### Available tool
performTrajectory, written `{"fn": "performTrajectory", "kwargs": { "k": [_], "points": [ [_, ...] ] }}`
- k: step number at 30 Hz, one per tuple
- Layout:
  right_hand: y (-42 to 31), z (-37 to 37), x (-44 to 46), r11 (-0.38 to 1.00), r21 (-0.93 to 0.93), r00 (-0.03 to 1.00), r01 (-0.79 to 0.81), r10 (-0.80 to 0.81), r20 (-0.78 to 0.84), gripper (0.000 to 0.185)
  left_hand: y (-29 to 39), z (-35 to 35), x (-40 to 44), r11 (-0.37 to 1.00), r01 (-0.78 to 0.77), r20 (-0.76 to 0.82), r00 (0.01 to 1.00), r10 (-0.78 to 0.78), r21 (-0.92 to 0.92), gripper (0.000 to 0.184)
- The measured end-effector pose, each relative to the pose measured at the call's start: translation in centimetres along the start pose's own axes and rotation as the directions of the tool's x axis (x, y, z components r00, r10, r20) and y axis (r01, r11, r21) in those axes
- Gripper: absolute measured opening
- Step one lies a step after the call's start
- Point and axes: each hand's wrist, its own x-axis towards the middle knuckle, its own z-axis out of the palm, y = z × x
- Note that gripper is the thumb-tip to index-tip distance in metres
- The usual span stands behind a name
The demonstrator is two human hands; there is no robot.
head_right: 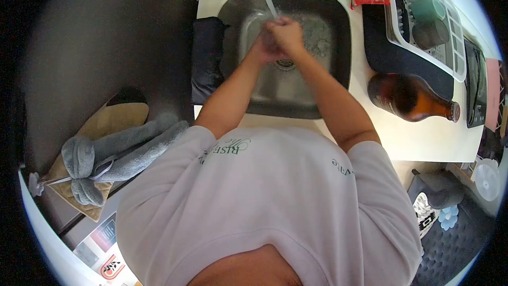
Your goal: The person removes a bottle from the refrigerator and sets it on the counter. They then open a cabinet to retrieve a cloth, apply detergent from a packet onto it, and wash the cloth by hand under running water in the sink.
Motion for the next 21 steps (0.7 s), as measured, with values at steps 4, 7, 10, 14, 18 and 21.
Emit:
{"fn": "performTrajectory", "kwargs": {
  "k": [4, 7, 10, 14, 18, 21],
  "points": [
    [1.8, 3.4, -2.4, 0.68, -0.563, 0.781, 0.469, -0.618, -0.096, 0.012, -0.3, -2.4, 3.4, 0.944, -0.306, 0.074, 0.946, 0.316, -0.123, 0.044],
    [1.8, 2.9, -1.8, 0.836, -0.412, 0.89, 0.362, -0.441, -0.112, 0.015, 0.6, -2.1, 2.9, 0.966, -0.24, -0.003, 0.971, 0.241, -0.097, 0.041],
    [1.2, 3.5, -0.7, 0.826, -0.531, 0.93, 0.191, -0.325, -0.171, 0.022, 1.2, -1.2, 2.1, 0.983, -0.181, -0.128, 0.976, 0.177, -0.019, 0.039],
    [4.7, -0.1, 4.4, 0.81, -0.571, 0.95, 0.135, -0.27, -0.158, 0.025, 1.1, 0.4, 1.8, 0.978, -0.019, -0.236, 0.969, 0.069, 0.207, 0.038],
    [5.7, -3.1, 8.3, 0.867, 0.267, 0.884, -0.42, 0.458, -0.094, 0.022, 1.8, 2.1, 1.1, 0.98, 0.029, -0.179, 0.984, 0.006, 0.195, 0.037],
    [3.5, -5.2, 7.0, 0.621, 0.628, 0.881, -0.469, 0.374, 0.289, 0.019, 3.1, -0.3, 1.2, 0.996, -0.085, -0.201, 0.976, 0.087, 0.017, 0.036]
  ]
}}
